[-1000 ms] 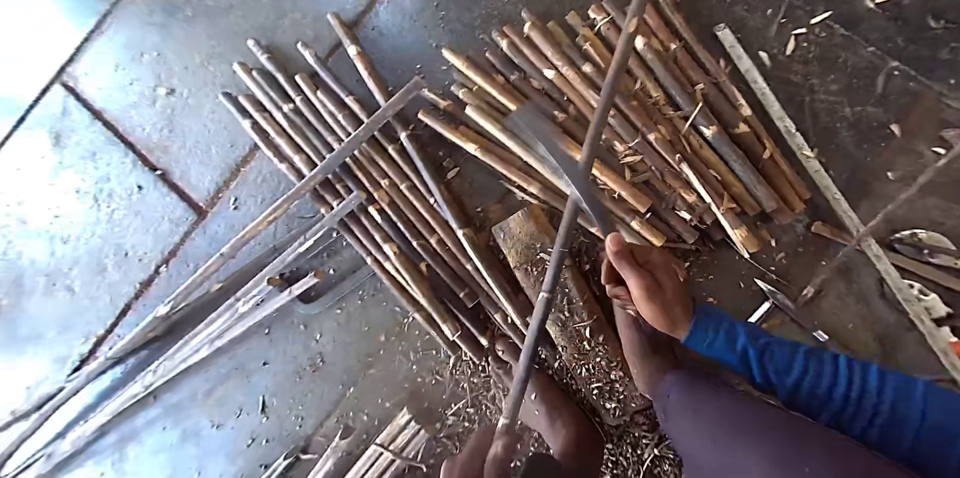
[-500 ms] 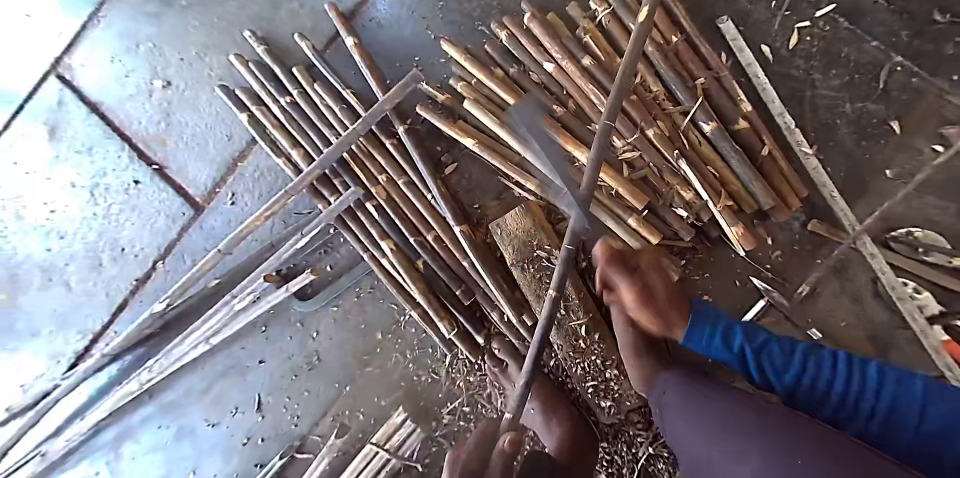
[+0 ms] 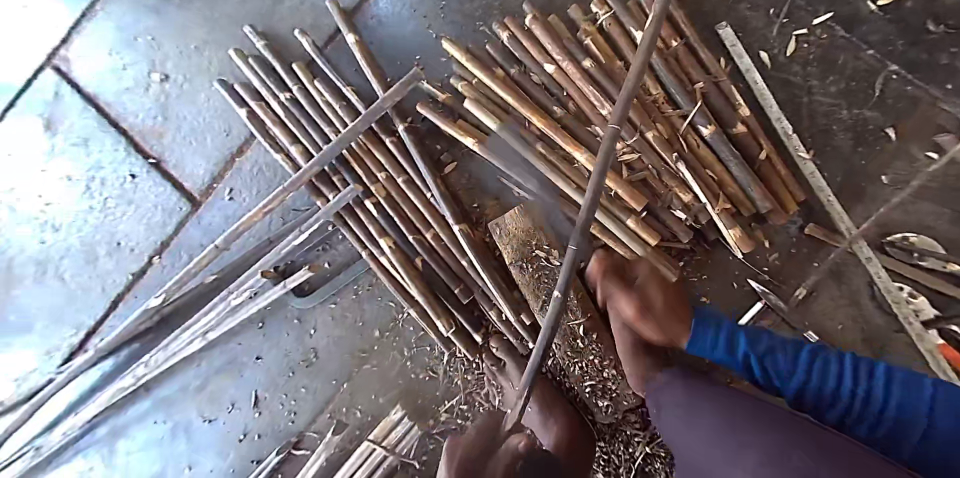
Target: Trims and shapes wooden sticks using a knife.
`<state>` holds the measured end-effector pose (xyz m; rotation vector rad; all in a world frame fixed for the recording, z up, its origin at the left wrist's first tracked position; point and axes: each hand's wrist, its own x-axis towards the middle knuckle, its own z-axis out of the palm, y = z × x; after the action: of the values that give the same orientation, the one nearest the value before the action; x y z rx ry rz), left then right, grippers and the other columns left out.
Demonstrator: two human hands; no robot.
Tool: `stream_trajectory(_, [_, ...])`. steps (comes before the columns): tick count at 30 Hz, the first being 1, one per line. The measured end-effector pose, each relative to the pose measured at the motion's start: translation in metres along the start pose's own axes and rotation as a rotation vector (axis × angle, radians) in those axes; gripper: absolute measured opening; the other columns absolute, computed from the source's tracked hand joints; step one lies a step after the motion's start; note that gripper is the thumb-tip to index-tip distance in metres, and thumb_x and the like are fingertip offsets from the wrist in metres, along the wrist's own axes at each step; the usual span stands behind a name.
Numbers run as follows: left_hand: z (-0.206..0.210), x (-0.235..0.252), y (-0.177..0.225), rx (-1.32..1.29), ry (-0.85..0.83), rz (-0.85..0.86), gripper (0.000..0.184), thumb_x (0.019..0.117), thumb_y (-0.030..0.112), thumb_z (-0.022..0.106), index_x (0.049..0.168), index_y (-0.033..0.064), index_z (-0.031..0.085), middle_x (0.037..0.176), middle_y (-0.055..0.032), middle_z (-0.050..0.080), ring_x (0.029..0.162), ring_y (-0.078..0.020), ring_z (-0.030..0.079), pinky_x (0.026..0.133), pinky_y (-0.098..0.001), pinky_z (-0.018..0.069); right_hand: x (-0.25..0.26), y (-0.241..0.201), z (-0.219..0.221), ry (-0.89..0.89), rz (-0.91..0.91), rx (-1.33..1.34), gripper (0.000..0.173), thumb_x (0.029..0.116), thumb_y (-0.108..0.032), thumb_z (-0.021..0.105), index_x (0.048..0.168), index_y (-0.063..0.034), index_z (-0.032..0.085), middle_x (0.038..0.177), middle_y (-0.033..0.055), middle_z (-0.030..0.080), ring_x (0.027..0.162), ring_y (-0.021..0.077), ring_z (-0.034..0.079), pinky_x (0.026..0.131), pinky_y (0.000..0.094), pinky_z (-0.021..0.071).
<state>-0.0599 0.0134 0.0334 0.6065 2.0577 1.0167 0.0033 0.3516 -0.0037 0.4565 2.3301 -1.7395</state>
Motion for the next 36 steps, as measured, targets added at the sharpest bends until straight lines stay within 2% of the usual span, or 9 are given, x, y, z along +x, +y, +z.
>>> stream_trajectory(7, [0.000,0.001,-0.003,-0.044,-0.048,0.014,0.045,0.1036,0.047,0.057,0.097,0.0053,0.073,0.062,-0.0009,0.063,0.049,-0.0073,0.056,0.047,-0.0288,0.0510,0.002,0.000,-0.007,0.117,0.043,0.134,0.054,0.1056,-0.054,0.043,0.082,-0.0112,0.067,0.059,0.0005,0.055,0.049,0.0138,0.052,0.047,0.0374,0.0484])
stream_trajectory(10, [-0.002,0.004,-0.005,-0.051,-0.070,0.009,0.051,0.1058,0.048,0.051,0.099,0.0028,0.074,0.063,-0.0021,0.063,0.050,-0.0077,0.057,0.049,-0.0293,0.0522,-0.015,0.004,0.002,-0.160,-0.028,-0.213,0.070,0.0999,-0.072,0.038,0.077,-0.0128,0.068,0.061,0.0039,0.056,0.061,0.0226,0.062,0.060,0.0520,0.0536])
stream_trajectory(14, [-0.001,0.001,-0.005,-0.063,-0.082,0.006,0.050,0.1058,0.048,0.051,0.098,0.0040,0.073,0.062,-0.0010,0.062,0.050,-0.0068,0.056,0.049,-0.0280,0.0509,-0.008,0.008,0.001,0.069,0.028,0.101,0.050,0.1024,-0.056,0.052,0.082,-0.0122,0.067,0.058,-0.0004,0.054,0.048,0.0122,0.052,0.046,0.0358,0.0484])
stream_trajectory(18, [-0.001,0.003,-0.014,-0.053,-0.052,-0.010,0.056,0.0937,0.056,0.068,0.095,0.0005,0.073,0.066,-0.0045,0.066,0.054,-0.0068,0.058,0.053,-0.0293,0.0523,-0.014,0.013,0.004,-0.101,-0.019,-0.185,0.068,0.0974,-0.074,0.043,0.077,-0.0144,0.070,0.061,0.0017,0.057,0.063,0.0198,0.061,0.068,0.0531,0.0539])
stream_trajectory(21, [0.000,-0.001,-0.010,-0.056,-0.028,-0.028,0.053,0.0915,0.055,0.071,0.094,0.0020,0.073,0.067,-0.0030,0.066,0.054,-0.0056,0.058,0.052,-0.0274,0.0523,-0.010,0.011,-0.002,0.047,0.061,0.157,0.053,0.1029,-0.055,0.052,0.080,-0.0095,0.065,0.058,0.0015,0.053,0.048,0.0135,0.051,0.046,0.0360,0.0478])
stream_trajectory(25, [-0.001,0.002,-0.008,-0.056,-0.016,-0.031,0.051,0.0957,0.054,0.066,0.092,0.0034,0.073,0.064,-0.0012,0.065,0.051,-0.0052,0.057,0.050,-0.0271,0.0521,-0.013,0.005,0.006,-0.241,-0.019,-0.238,0.069,0.0991,-0.071,0.042,0.082,-0.0121,0.073,0.064,0.0065,0.061,0.067,0.0267,0.065,0.067,0.0574,0.0544])
stream_trajectory(28, [-0.002,-0.001,-0.010,-0.081,-0.030,-0.012,0.052,0.0990,0.055,0.060,0.094,0.0055,0.073,0.063,-0.0013,0.064,0.050,-0.0071,0.058,0.048,-0.0290,0.0527,-0.003,0.003,0.002,0.019,0.042,0.094,0.050,0.1028,-0.054,0.052,0.084,-0.0112,0.069,0.061,0.0009,0.057,0.051,0.0132,0.055,0.049,0.0371,0.0498])
stream_trajectory(32, [0.002,0.004,-0.013,-0.118,-0.044,0.010,0.053,0.1015,0.054,0.056,0.095,0.0042,0.073,0.062,-0.0016,0.064,0.050,-0.0076,0.058,0.049,-0.0286,0.0525,-0.012,0.005,0.013,-0.193,-0.041,-0.199,0.068,0.0991,-0.071,0.042,0.082,-0.0131,0.072,0.063,0.0051,0.060,0.065,0.0245,0.064,0.067,0.0552,0.0542])
stream_trajectory(36, [0.000,-0.001,-0.010,-0.137,-0.045,0.000,0.054,0.1023,0.056,0.052,0.094,0.0058,0.073,0.062,0.0009,0.063,0.050,-0.0065,0.058,0.048,-0.0266,0.0525,-0.005,0.011,0.025,0.082,0.054,0.153,0.045,0.1037,-0.052,0.052,0.086,-0.0124,0.064,0.062,0.0004,0.054,0.052,0.0124,0.052,0.049,0.0339,0.0472])
